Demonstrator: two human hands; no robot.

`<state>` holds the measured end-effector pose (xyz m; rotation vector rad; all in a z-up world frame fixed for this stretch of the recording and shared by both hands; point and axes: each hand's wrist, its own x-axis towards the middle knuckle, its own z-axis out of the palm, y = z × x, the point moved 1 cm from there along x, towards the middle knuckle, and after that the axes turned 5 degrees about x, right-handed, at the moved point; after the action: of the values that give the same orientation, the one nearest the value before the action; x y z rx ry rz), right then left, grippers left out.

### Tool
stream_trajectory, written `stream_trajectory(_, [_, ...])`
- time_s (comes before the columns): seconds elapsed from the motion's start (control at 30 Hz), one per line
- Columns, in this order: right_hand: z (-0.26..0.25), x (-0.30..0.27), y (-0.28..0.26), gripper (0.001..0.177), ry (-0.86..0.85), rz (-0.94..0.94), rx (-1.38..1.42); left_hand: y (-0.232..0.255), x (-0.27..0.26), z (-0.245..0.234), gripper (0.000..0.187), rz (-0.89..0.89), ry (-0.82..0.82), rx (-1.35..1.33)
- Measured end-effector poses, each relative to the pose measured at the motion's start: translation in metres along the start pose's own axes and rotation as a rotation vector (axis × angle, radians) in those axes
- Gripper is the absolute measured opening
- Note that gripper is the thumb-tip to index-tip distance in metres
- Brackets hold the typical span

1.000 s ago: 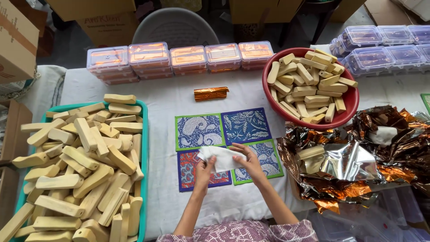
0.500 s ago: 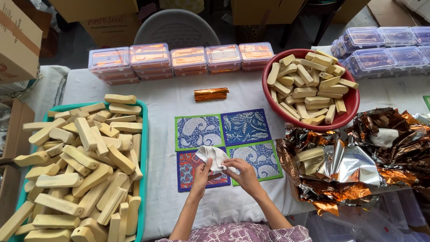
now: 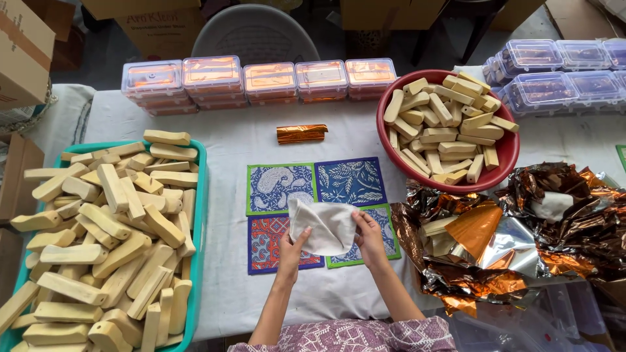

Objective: The person wipes wooden blocks with a white cloth, then wraps them in foil. The person places the wrapped blocks on a table with patterned tiles.

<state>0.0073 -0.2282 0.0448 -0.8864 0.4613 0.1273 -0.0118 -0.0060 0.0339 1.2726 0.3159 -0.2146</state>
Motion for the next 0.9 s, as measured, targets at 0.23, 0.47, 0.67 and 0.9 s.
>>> stream_trajectory(0.23, [-0.007,-0.008,0.014,0.011,-0.066,-0.043,-0.265,0.005,-0.005,0.032,0.047,0.064,-0.030,0.049])
stream_trajectory(0.47, [-0.027,0.002,0.052,0.040,-0.110,0.122,-0.007,0.058,-0.037,0.072,0.042,0.271,0.036,0.527])
stream_trajectory(0.67, [0.005,-0.035,0.007,0.059,-0.129,0.134,0.032,0.080,-0.061,0.090,0.027,0.510,0.029,0.802])
stream_trajectory(0.9, [-0.019,-0.031,0.003,0.048,-0.114,0.043,-0.014,-0.053,-0.003,0.051,0.029,0.212,0.222,0.174])
